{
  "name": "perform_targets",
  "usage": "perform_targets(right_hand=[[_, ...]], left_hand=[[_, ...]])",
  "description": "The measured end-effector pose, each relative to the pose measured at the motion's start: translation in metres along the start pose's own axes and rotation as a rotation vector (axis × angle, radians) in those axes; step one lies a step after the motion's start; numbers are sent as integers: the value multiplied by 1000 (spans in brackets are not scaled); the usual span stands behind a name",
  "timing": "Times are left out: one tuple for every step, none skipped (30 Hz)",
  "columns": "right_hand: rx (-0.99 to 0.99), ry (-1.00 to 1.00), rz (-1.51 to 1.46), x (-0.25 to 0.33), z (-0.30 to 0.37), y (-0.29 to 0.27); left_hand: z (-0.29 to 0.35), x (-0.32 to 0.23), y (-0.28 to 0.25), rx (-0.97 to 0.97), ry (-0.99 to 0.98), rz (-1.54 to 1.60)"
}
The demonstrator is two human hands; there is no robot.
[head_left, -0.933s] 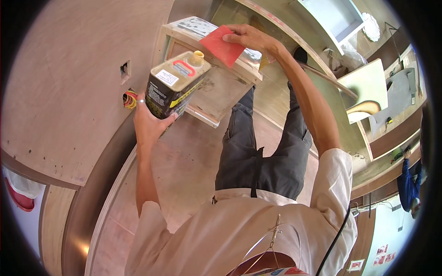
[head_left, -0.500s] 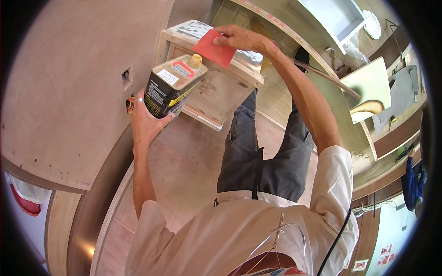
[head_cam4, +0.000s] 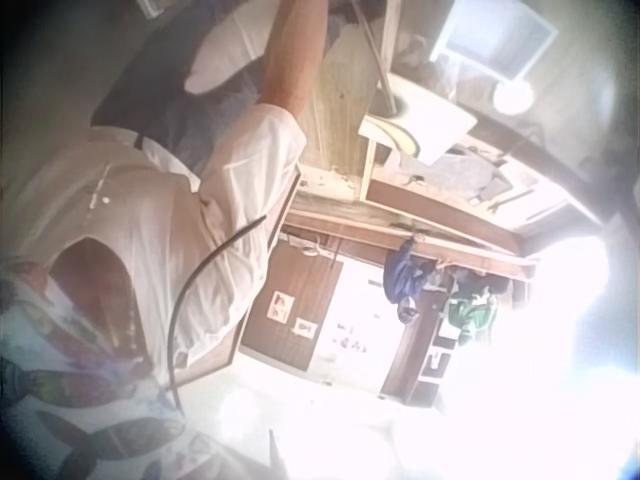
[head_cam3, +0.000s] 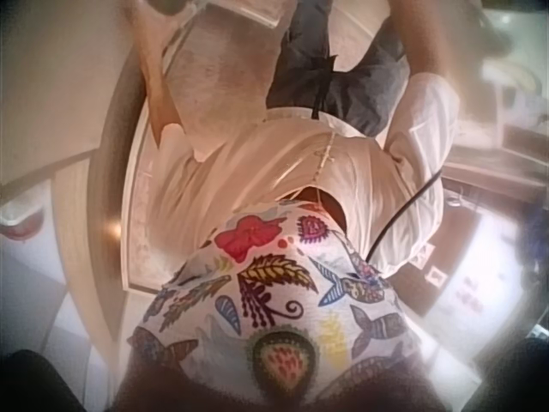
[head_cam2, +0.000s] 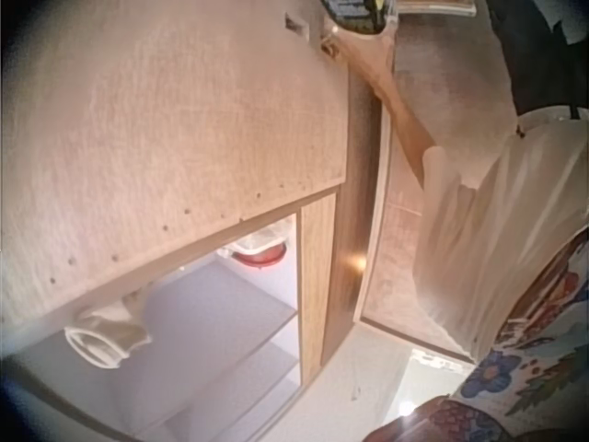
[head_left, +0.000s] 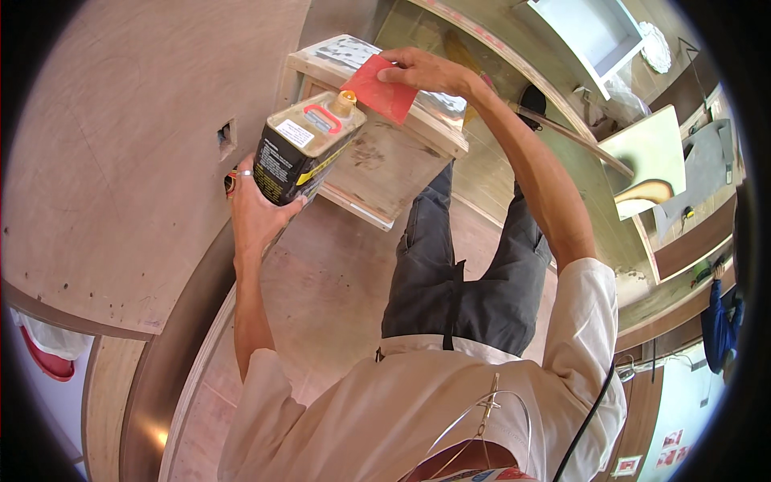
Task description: The person measures and marks a grey sheet, then uses a utility knife and metal ruler to cut it. They sand the edges of a white panel and apply adhesive from a container onto a wooden furniture frame using a red sponge.
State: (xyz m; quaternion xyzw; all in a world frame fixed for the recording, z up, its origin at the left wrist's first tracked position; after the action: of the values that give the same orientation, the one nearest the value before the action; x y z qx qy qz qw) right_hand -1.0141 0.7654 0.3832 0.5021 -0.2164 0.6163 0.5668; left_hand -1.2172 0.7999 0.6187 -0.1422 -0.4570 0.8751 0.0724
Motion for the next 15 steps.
perform_targets(right_hand=[[10,9,-22,0,1,0],[21,18,-44,1,1,1],[31,27,-66,2,2,1],[24,23,-61,1,0,0],[16,19,-56,0,-1,0],[9,15,-51,-1,-2,0],[13,18,-58,-2,-2,0],[16,20,-66,-3,-2,0],[19,23,-73,-3,-2,-1],[32,23,-77,-3,-2,0],[44,23,-81,-3,-1,1],[57,23,-85,-3,-1,2],[51,30,-86,-4,0,1],[45,37,-88,-6,0,1],[39,44,-89,-8,1,0]], left_hand=[[-1,-1,0,-7,11,0],[-1,0,0,-3,9,-2],[-1,0,0,1,8,-3],[-1,-1,0,3,7,-6],[-1,-2,-1,1,11,-7],[-1,-3,-2,0,15,-8],[-2,-4,-2,-2,20,-7],[-2,-4,-3,-3,32,-21],[-2,-4,-2,-4,45,-35],[-1,-3,-2,-7,56,-49],[-1,-2,-1,-11,59,-59],[0,-1,-1,-15,62,-69],[0,0,-1,-20,66,-79],[0,1,1,-16,69,-44],[0,3,2,-13,71,-9]])
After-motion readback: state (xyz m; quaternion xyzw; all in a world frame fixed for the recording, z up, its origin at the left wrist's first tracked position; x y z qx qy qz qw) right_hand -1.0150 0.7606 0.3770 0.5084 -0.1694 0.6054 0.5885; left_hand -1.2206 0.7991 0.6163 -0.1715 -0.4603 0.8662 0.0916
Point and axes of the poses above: each hand's wrist, its own z-axis away from the middle knuckle, its own y-axis out of the palm, x = y × z, the point moved 9 cm from there along -z, towards the middle knuckle, and after that the axes turned 6 degrees about y, right-handed, at the moved point
